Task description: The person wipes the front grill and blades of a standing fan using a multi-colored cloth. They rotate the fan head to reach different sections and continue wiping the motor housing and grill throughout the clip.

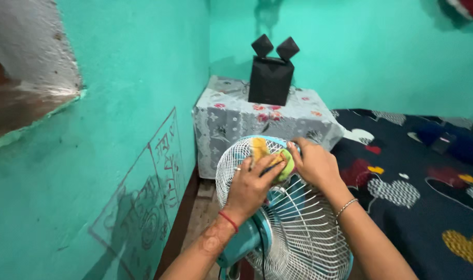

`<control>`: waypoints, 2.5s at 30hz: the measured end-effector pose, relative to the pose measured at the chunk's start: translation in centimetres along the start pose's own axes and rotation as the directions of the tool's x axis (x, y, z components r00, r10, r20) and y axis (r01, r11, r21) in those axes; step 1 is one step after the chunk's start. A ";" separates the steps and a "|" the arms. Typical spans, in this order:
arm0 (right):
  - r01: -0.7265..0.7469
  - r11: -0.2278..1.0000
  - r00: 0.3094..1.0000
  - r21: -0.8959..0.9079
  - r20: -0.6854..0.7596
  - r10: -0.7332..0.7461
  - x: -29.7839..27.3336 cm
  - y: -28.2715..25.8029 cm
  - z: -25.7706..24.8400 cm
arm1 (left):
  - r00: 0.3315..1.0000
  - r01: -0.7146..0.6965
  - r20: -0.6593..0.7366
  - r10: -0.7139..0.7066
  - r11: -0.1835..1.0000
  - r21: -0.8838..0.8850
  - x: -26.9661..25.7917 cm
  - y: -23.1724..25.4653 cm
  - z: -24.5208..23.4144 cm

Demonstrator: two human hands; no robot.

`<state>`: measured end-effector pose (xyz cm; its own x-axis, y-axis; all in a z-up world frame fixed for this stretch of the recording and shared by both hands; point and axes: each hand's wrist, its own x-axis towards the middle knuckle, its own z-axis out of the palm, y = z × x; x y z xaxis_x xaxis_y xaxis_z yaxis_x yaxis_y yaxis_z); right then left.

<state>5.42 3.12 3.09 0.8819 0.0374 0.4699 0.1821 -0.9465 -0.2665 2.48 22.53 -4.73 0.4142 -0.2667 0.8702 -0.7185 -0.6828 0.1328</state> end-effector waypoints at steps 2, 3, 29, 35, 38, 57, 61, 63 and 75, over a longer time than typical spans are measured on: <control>-0.097 0.995 0.995 -0.003 0.007 0.097 -0.6 -0.7 0.2 | 0.998 -0.067 -0.022 0.067 0.998 -0.019 -0.1 0.3 -0.2; -0.144 0.990 0.989 -0.003 0.013 0.145 -1.1 -0.9 0.5 | 0.998 -0.046 0.030 0.047 0.998 -0.041 -0.3 0.2 -0.5; -0.054 0.999 0.994 0.010 -0.096 0.054 -1.9 -0.6 1.9 | 0.852 0.435 -0.077 -0.518 0.782 -0.447 -0.9 -7.2 5.2; -0.106 0.994 0.991 -0.014 -0.088 0.104 -2.2 -1.2 1.7 | 0.909 0.248 -0.265 -0.321 0.929 -0.273 -0.1 -2.7 3.5; -0.112 0.993 0.990 -0.018 -0.087 0.110 -2.3 -1.2 1.6 | 0.993 0.006 -0.115 -0.032 0.976 -0.219 0.0 -0.6 1.4; -0.261 0.965 0.957 -0.015 -0.132 0.257 -3.0 -2.8 2.0 | 0.979 -0.204 -0.040 0.202 0.928 -0.312 0.6 -8.6 1.7; -0.267 0.964 0.956 -0.023 -0.137 0.261 -2.9 -2.8 2.0 | 0.992 -0.122 -0.029 0.120 0.923 -0.365 0.6 -10.2 2.4; -0.292 0.956 0.950 -0.031 -0.122 0.286 -3.0 -2.9 2.0 | 0.997 -0.077 -0.017 0.077 0.919 -0.385 0.4 -10.4 2.5; -0.287 0.957 0.952 -0.037 -0.122 0.280 -3.0 -2.7 2.0 | 0.961 0.203 -0.082 -0.265 0.875 -0.440 -1.6 -9.5 4.4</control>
<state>3.16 6.21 0.67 0.8379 -0.2688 0.4751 -0.0943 -0.9286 -0.3590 11.04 26.46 -9.48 0.5423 -0.0197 0.8400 -0.7902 -0.3517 0.5019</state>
